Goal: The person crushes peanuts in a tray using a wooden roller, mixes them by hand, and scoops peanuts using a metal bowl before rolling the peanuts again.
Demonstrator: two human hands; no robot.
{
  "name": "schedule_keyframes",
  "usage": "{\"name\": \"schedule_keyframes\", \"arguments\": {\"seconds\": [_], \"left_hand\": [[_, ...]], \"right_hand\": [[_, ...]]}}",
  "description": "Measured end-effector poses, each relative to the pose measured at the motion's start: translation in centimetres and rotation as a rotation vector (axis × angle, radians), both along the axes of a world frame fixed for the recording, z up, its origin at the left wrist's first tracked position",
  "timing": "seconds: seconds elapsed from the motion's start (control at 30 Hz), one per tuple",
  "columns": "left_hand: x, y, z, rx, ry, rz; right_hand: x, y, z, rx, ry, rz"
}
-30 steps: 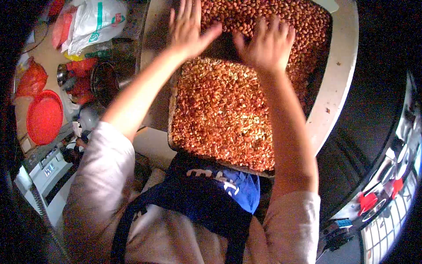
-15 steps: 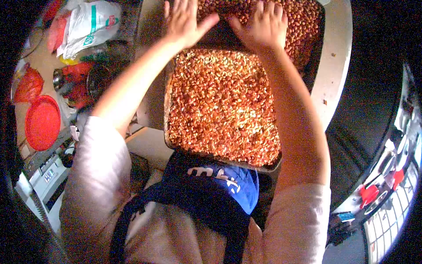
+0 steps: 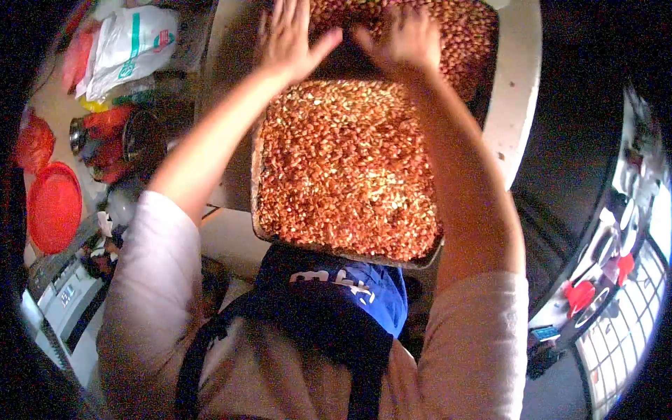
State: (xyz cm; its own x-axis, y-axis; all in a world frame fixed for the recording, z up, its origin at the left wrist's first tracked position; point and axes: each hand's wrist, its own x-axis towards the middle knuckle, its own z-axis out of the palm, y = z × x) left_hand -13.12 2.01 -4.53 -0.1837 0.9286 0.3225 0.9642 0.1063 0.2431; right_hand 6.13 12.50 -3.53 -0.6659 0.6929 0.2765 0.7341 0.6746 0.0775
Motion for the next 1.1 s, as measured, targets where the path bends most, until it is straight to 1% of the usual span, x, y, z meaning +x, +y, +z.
{"name": "schedule_keyframes", "arguments": {"seconds": [0.03,0.07,0.1,0.13,0.2,0.23,0.27,0.33,0.4,0.43,0.47,0.53,0.57,0.6,0.63,0.67,0.7,0.73,0.77,0.8,0.83,0.87,0.93,0.97,1.0,1.03,1.07,1.1], "left_hand": [[1.0,-2.1,-0.2,0.032,0.005,-0.064],[2.0,-4.8,-0.1,-0.108,0.189,-0.089],[2.9,-7.0,0.6,-0.16,0.13,-0.13],[3.4,-8.4,1.2,-0.217,0.075,-0.166],[3.6,-8.9,2.1,-0.314,0.149,-0.16],[3.3,-8.1,2.2,-0.358,0.126,-0.141],[3.0,-6.8,2.3,-0.479,0.101,-0.114],[3.7,-5.1,4.4,-0.593,-0.014,-0.171],[5.8,-4.8,5.5,-0.615,-0.073,-0.236],[7.9,-5.7,6.5,-0.592,-0.023,-0.236],[10.4,-8.4,1.4,-0.336,0.096,-0.322],[12.7,-10.3,1.5,-0.277,-0.135,-0.383],[12.8,-9.1,0.9,-0.213,-0.123,-0.367],[12.8,-7.4,0.1,-0.152,-0.109,-0.346],[12.3,-4.6,0.1,-0.29,0.126,-0.202],[10.9,-1.0,-1.2,-0.155,-0.071,-0.135],[9.5,2.6,-0.5,-0.199,-0.055,-0.037],[8.3,5.2,-0.6,-0.057,-0.21,-0.033],[6.2,7.5,-2.3,0.168,-0.219,-0.133],[7.6,7.3,2.0,-0.3,-0.028,0.103],[8.6,6.5,4.1,-0.427,-0.004,0.092],[9.3,6.2,5.1,-0.545,0.021,0.077],[9.6,2.2,-0.6,-0.081,-0.012,-0.12],[11.0,-0.4,0.2,-0.151,0.027,-0.172],[12.1,-3.4,-0.1,-0.126,-0.058,-0.213],[13.1,-6.7,0.0,-0.158,-0.118,-0.249],[13.8,-9.1,-0.7,-0.116,-0.109,-0.292],[13.7,-9.3,-0.2,-0.132,-0.114,-0.314]], "right_hand": [[1.1,-2.1,0.4,-0.246,-0.045,-0.018],[3.1,-4.6,-2.2,-0.07,0.089,0.09],[3.3,-7.1,2.3,-0.277,-0.111,0.065],[4.3,-7.9,2.2,-0.285,0.003,0.14],[4.5,-8.2,2.3,-0.253,0.018,0.179],[4.0,-7.5,3.0,-0.354,-0.081,0.148],[3.7,-6.8,3.6,-0.453,-0.184,0.113],[4.3,-6.4,5.0,-0.424,-0.177,0.13],[7.1,-6.9,6.2,-0.492,-0.197,0.078],[8.9,-7.7,6.3,-0.488,-0.166,0.056],[13.7,-9.6,3.0,-0.303,0.12,0.151],[16.1,-10.6,1.7,-0.221,0.209,0.142],[16.0,-9.5,0.9,-0.172,0.205,0.143],[14.8,-7.0,0.5,-0.228,0.161,0.102],[13.2,-4.3,0.5,-0.236,0.015,0.002],[10.8,-1.3,3.0,-0.554,0.05,-0.106],[9.5,1.6,1.2,-0.329,0.094,-0.13],[8.5,4.9,0.4,-0.238,0.1,-0.102],[7.8,7.0,0.0,-0.166,0.121,-0.1],[7.5,7.4,1.7,-0.271,0.137,-0.077],[7.8,6.4,1.0,-0.203,0.112,-0.11],[8.3,5.3,0.5,-0.127,0.087,-0.143],[10.5,0.8,-2.5,0.178,0.116,-0.106],[11.9,-1.7,-1.7,-0.066,0.079,-0.084],[13.4,-4.5,-0.6,-0.306,0.044,-0.059],[14.9,-7.6,-0.5,-0.2,0.119,-0.007],[15.8,-9.2,-0.6,-0.095,0.192,0.051],[15.7,-8.6,-0.2,-0.088,0.189,0.055]]}}
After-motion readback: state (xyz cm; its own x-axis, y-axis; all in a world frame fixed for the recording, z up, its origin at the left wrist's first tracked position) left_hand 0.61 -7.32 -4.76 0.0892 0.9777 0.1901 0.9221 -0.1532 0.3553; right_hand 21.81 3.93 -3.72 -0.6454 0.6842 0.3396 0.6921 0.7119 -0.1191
